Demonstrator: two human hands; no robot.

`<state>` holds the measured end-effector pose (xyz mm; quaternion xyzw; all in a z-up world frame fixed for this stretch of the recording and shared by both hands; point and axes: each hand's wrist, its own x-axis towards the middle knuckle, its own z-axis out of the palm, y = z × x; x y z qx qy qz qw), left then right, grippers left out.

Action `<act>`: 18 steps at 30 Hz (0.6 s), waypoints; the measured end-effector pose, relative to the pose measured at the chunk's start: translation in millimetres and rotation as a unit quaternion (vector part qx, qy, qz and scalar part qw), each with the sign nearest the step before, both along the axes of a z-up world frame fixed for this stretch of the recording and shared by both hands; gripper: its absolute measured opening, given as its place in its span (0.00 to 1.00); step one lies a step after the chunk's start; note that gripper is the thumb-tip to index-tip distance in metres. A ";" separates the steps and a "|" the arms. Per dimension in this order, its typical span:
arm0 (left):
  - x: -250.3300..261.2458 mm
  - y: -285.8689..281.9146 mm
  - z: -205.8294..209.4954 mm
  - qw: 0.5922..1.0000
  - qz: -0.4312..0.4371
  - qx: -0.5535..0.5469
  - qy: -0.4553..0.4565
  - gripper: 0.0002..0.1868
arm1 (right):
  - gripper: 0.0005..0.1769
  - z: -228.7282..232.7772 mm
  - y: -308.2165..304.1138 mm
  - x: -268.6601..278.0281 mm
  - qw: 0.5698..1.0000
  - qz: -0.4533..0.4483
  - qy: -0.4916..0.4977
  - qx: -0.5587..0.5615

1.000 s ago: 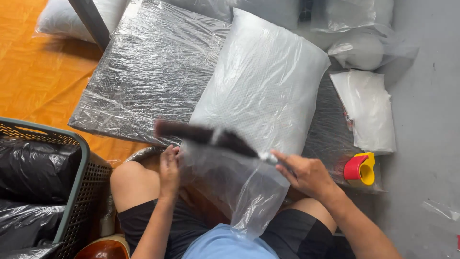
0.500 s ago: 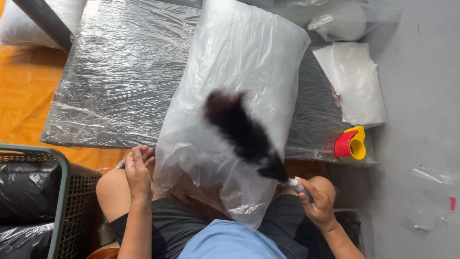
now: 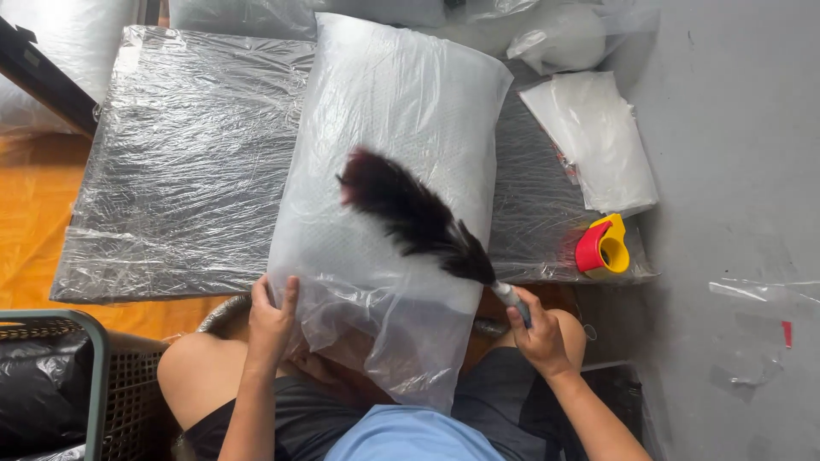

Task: The person uses a feather duster to wipe the surface of a pillow wrapped in a clear plastic bag. They then insert a vacuum cleaner hose into the bag and seal the opening around the hose with their hands.

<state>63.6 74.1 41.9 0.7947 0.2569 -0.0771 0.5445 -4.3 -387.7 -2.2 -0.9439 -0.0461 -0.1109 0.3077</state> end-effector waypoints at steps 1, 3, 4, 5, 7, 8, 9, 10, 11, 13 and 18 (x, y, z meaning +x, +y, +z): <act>2.0 -0.9 -10.5 0.999 -0.003 0.032 -0.009 0.44 | 0.24 -1.9 4.9 12.8 0.999 -0.044 0.001 0.014; 3.0 -2.5 -21.6 0.998 -0.005 0.063 -0.020 0.42 | 0.20 -10.2 4.0 43.8 0.996 -0.088 0.000 0.028; 1.8 -3.3 -21.6 0.998 -0.009 0.056 -0.016 0.40 | 0.22 -16.1 -1.8 61.8 0.985 -0.167 0.033 0.040; 3.3 -3.1 -21.0 0.999 -0.013 0.050 -0.014 0.38 | 0.24 -21.6 -6.4 83.3 0.966 -0.245 0.063 0.053; 3.2 -4.1 -24.7 0.999 -0.010 0.045 -0.024 0.37 | 0.24 -4.2 10.8 91.8 0.966 -0.244 0.043 0.068; 2.6 -3.2 -26.5 0.999 -0.007 0.041 -0.031 0.37 | 0.23 3.9 20.9 96.6 0.966 -0.244 0.027 0.084; 1.6 -4.1 -27.6 0.999 -0.004 0.042 -0.031 0.37 | 0.23 12.0 25.9 101.3 0.967 -0.241 0.027 0.084; 0.5 -4.3 -29.2 0.999 -0.002 0.034 -0.032 0.36 | 0.24 19.6 31.8 105.8 0.969 -0.229 0.058 0.075; -2.4 -6.4 -31.6 0.999 0.004 0.023 -0.033 0.36 | 0.24 28.5 36.1 111.8 0.971 -0.213 0.088 0.062; -3.3 -13.1 -31.0 0.999 0.010 0.016 -0.028 0.37 | 0.24 49.4 29.4 141.7 0.970 -0.230 0.069 0.037; -5.3 -19.8 -27.4 0.999 0.023 -0.008 -0.037 0.38 | 0.25 153.3 93.3 153.3 0.982 -0.119 0.026 -0.143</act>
